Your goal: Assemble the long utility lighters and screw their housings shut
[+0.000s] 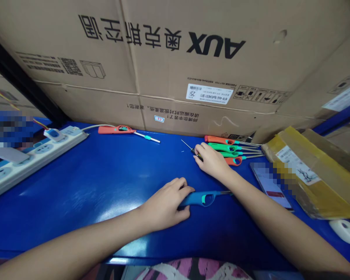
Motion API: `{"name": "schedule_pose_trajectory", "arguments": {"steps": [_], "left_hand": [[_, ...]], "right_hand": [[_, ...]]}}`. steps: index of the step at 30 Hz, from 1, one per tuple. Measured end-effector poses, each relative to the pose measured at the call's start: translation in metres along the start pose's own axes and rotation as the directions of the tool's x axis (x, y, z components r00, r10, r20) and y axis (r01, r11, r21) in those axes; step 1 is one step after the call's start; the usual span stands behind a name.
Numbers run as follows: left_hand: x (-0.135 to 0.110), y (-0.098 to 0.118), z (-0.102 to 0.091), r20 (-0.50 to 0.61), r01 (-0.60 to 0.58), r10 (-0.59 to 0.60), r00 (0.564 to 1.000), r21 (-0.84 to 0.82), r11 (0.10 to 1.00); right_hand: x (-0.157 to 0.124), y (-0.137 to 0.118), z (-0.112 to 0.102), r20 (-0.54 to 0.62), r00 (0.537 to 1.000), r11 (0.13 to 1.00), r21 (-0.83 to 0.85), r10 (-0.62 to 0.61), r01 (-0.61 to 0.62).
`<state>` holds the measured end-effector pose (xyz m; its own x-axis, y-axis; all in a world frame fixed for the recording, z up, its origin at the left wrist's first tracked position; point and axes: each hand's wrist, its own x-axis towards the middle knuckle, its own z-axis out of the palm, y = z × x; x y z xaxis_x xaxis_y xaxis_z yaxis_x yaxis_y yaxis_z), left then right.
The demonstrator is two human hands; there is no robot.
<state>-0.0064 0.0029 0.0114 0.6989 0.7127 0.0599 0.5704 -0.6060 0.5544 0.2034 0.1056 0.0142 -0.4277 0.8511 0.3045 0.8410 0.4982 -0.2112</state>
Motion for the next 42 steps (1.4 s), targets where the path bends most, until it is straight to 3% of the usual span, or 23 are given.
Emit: {"name": "schedule_pose_trajectory", "arguments": {"steps": [6,12,16,19,24,33,38,42], "left_hand": [[0.000,0.000,-0.006,-0.035,0.040,-0.039,0.999,0.034,0.999],[0.002,-0.012,-0.025,-0.154,0.161,-0.157,0.976,0.017,0.987],[0.005,-0.019,-0.037,-0.228,0.249,-0.263,0.937,-0.089,0.964],[0.007,-0.022,-0.040,-0.181,0.220,-0.261,0.948,-0.219,0.951],[0.009,-0.019,-0.033,-0.118,0.217,-0.271,0.955,-0.340,0.915],[0.004,0.002,-0.016,-0.099,0.195,-0.237,0.966,-0.317,0.928],[0.002,0.000,-0.018,-0.097,0.212,-0.248,0.964,-0.282,0.936],[0.005,-0.003,-0.019,-0.025,0.203,-0.219,0.975,-0.283,0.937]], "right_hand": [[-0.014,0.004,-0.035,-0.068,0.994,0.994,0.067,-0.087,0.091],[-0.061,0.014,-0.072,0.147,0.954,0.963,0.102,-0.261,0.248],[-0.079,0.027,-0.066,0.007,0.959,0.959,0.005,-0.283,0.283],[-0.080,0.038,-0.060,-0.099,0.947,0.952,-0.048,-0.307,0.303],[-0.078,0.038,-0.062,-0.170,0.915,0.930,-0.102,-0.366,0.353],[-0.087,-0.002,-0.044,-0.080,0.868,0.871,-0.094,-0.489,0.482],[-0.089,-0.005,-0.043,-0.059,0.869,0.868,-0.120,-0.492,0.483],[-0.088,0.000,-0.041,-0.012,0.866,0.863,-0.091,-0.499,0.497]]}}
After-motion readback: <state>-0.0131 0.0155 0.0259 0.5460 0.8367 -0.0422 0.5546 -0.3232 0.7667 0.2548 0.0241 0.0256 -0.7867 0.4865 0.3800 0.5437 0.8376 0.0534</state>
